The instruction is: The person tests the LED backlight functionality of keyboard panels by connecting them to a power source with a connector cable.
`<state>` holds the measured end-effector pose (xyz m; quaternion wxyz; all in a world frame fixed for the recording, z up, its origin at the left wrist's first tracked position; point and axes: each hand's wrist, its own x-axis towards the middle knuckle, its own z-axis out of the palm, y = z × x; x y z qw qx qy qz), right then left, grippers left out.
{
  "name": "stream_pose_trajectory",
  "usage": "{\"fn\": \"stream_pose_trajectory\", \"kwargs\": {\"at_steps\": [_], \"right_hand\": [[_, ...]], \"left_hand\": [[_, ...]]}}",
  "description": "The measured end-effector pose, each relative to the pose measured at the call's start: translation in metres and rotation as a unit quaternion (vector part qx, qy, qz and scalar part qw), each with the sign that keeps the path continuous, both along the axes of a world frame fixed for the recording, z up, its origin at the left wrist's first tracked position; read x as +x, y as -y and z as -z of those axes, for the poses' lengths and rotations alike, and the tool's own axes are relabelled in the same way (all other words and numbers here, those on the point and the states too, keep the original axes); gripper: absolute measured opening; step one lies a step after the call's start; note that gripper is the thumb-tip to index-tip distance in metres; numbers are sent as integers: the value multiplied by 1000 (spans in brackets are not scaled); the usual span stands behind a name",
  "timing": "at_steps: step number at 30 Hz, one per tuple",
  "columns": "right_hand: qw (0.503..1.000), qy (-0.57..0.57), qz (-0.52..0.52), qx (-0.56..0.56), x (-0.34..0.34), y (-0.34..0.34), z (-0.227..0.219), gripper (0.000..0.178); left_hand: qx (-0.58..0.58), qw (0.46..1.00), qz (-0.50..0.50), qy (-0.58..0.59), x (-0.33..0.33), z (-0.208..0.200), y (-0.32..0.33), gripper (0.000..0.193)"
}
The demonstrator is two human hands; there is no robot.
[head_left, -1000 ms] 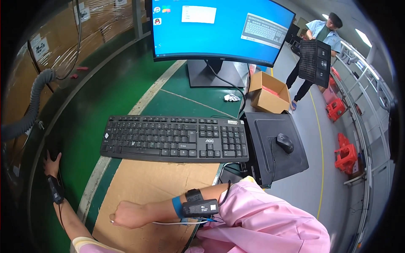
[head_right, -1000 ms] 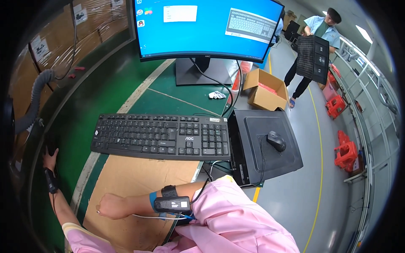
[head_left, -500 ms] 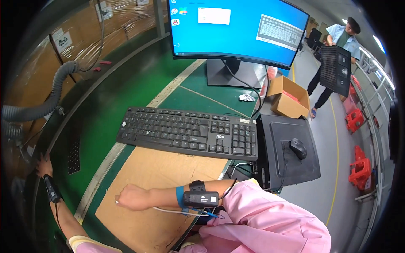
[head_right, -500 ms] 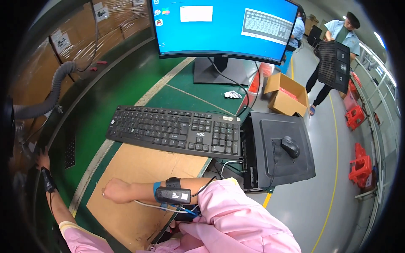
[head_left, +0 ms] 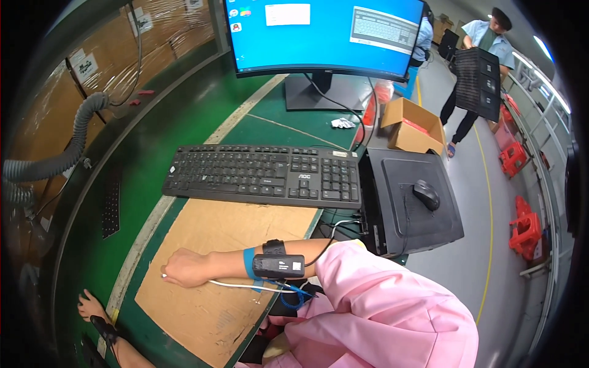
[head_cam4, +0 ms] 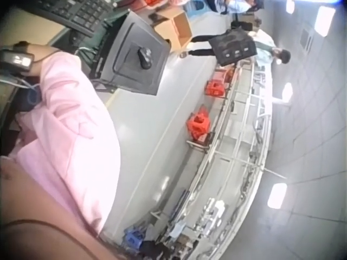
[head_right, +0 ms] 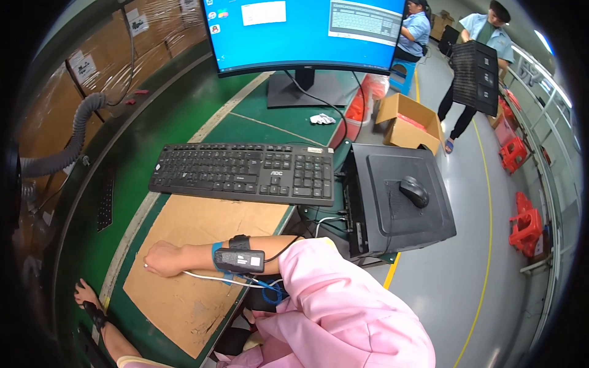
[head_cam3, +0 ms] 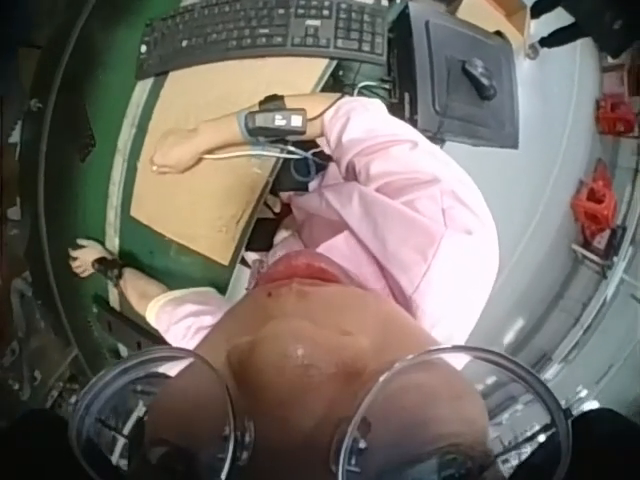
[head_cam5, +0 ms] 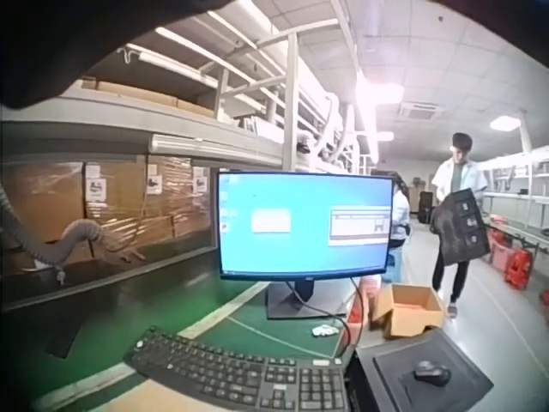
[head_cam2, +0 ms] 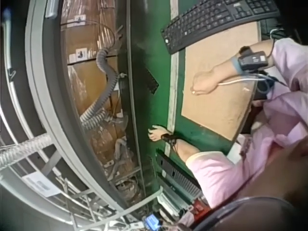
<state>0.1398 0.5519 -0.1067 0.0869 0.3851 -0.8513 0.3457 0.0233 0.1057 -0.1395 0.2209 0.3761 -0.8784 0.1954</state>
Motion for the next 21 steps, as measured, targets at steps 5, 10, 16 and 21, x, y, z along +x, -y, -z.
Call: {"fn": "stream_pose_trajectory", "kwargs": {"at_steps": [5,10,16,21], "right_hand": [[1000,28,1,8,3,-3,0,26],[1000,26,-2,9,3,-2,-4,26],[999,35,9,20,4,-8,-11,26],[998,61,-15,24,1,-5,-5,24]], "left_hand": [[-143,968,178,-104,1,7,1,39],[-97,983,110,-110,4,11,7,31],[-41,989,117,-80,7,-7,-17,31],[42,975,198,-95,22,-22,-43,28]]}}
